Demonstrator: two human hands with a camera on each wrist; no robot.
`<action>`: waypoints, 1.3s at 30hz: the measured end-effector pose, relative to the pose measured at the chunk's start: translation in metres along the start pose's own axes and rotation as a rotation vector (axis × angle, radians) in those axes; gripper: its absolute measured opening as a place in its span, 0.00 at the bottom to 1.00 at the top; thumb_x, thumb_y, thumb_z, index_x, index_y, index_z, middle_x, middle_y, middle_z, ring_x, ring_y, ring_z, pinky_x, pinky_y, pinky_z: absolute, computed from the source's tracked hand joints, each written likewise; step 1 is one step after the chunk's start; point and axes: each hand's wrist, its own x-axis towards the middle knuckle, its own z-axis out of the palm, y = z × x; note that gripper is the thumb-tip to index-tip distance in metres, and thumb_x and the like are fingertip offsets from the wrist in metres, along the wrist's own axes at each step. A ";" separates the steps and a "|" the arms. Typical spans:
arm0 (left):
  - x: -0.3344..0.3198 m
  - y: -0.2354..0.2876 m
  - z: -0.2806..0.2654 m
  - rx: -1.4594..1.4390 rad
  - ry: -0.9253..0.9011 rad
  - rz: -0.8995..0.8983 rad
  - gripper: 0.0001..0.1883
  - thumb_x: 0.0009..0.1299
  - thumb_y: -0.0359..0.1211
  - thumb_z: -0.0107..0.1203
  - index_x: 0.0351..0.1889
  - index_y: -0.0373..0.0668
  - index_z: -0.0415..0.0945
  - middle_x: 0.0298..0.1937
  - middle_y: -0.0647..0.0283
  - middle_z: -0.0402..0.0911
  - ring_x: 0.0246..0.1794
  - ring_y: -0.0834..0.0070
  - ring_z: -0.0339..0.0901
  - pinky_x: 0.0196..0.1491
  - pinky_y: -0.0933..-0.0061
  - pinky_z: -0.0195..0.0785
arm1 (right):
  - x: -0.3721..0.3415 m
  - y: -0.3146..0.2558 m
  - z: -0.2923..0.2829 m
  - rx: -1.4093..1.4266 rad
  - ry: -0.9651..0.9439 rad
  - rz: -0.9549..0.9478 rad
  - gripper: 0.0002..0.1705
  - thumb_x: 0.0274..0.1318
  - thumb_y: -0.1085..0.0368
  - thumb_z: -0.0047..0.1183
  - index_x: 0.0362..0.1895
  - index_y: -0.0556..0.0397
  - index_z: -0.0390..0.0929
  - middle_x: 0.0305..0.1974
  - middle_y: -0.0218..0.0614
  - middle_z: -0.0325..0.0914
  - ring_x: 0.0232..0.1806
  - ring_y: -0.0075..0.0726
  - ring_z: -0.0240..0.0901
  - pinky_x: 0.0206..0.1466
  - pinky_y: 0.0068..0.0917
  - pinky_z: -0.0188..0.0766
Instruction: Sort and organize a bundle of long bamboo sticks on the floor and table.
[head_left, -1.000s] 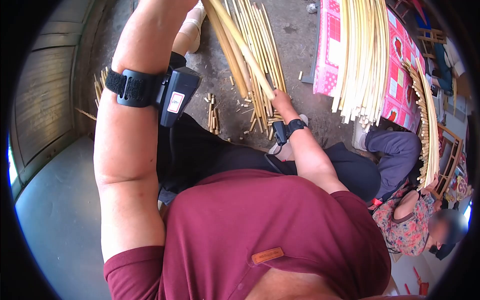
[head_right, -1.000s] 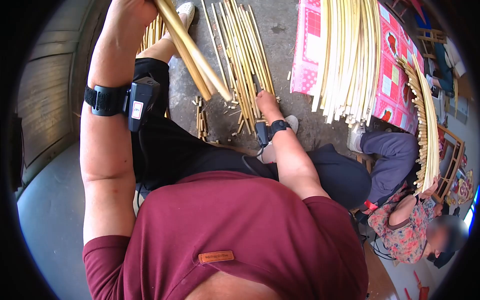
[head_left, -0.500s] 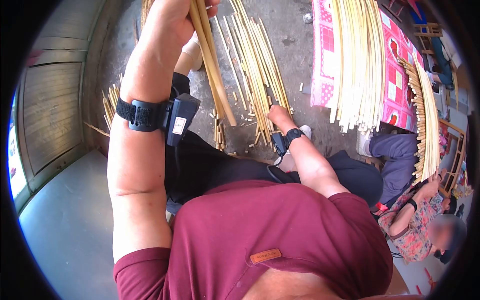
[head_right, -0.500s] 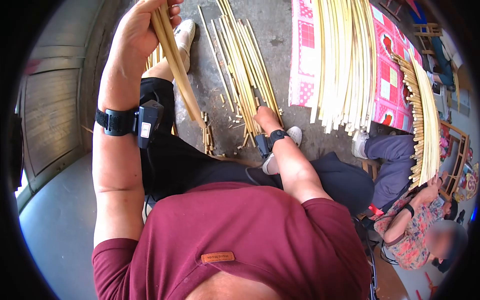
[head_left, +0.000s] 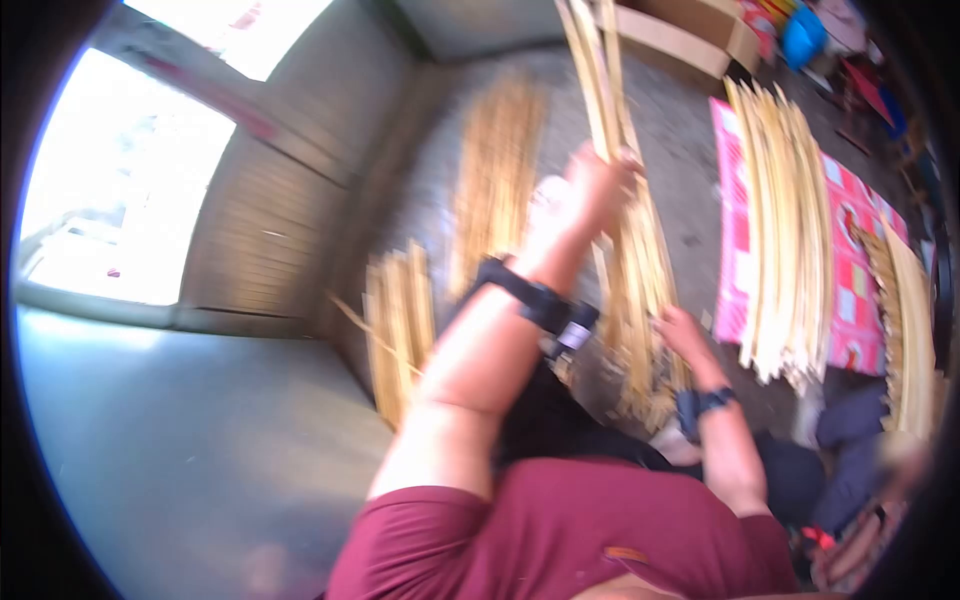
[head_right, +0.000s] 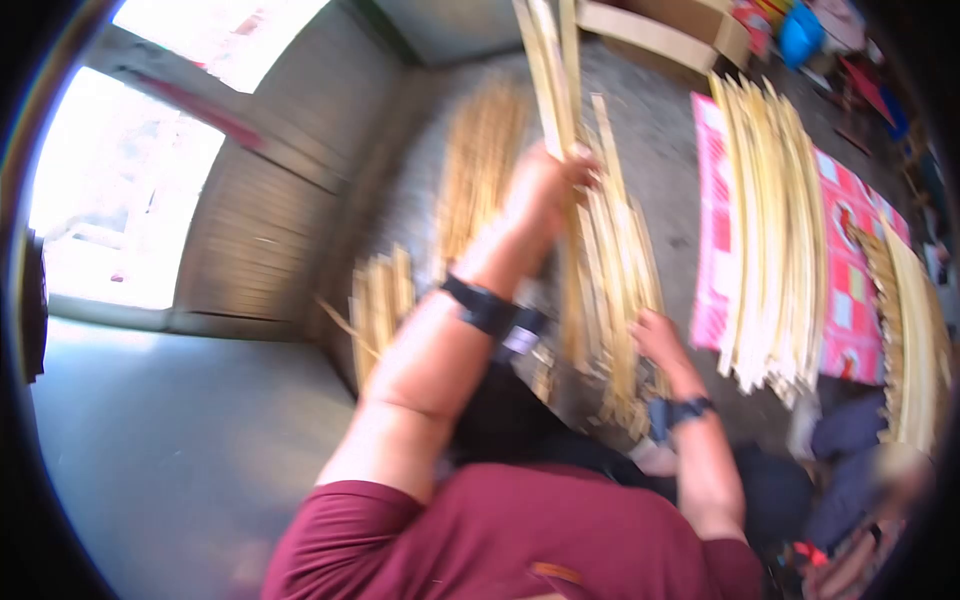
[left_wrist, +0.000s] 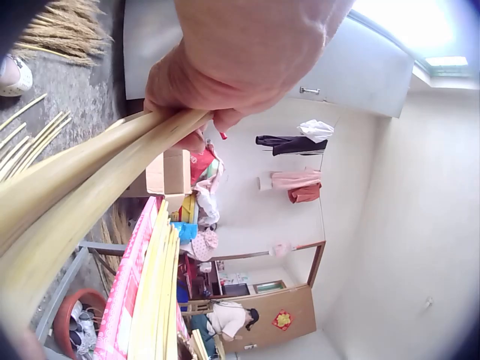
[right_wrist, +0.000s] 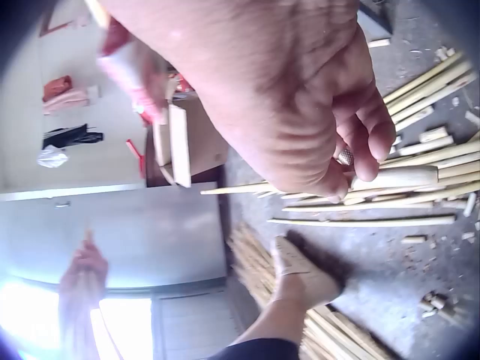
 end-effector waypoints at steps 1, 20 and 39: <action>-0.015 0.010 0.010 -0.100 0.023 -0.062 0.04 0.66 0.29 0.53 0.37 0.43 0.71 0.29 0.63 0.77 0.25 0.75 0.72 0.27 0.73 0.66 | -0.012 -0.022 -0.004 0.037 -0.015 -0.035 0.08 0.57 0.64 0.52 0.28 0.54 0.71 0.18 0.26 0.68 0.16 0.20 0.63 0.19 0.22 0.61; -0.122 0.099 0.072 -0.426 -0.009 0.327 0.04 0.71 0.32 0.49 0.39 0.43 0.66 0.31 0.61 0.76 0.25 0.73 0.75 0.27 0.69 0.72 | -0.161 -0.218 -0.048 -0.232 -0.062 -0.516 0.14 0.59 0.62 0.44 0.43 0.59 0.75 0.24 0.38 0.75 0.24 0.28 0.73 0.27 0.28 0.69; -0.156 0.060 0.190 0.270 -0.332 0.267 0.11 0.70 0.36 0.53 0.38 0.37 0.71 0.32 0.58 0.78 0.33 0.71 0.76 0.34 0.71 0.71 | -0.160 -0.157 -0.105 0.688 -0.512 -0.532 0.16 0.57 0.60 0.56 0.43 0.58 0.73 0.27 0.39 0.78 0.20 0.30 0.77 0.22 0.23 0.77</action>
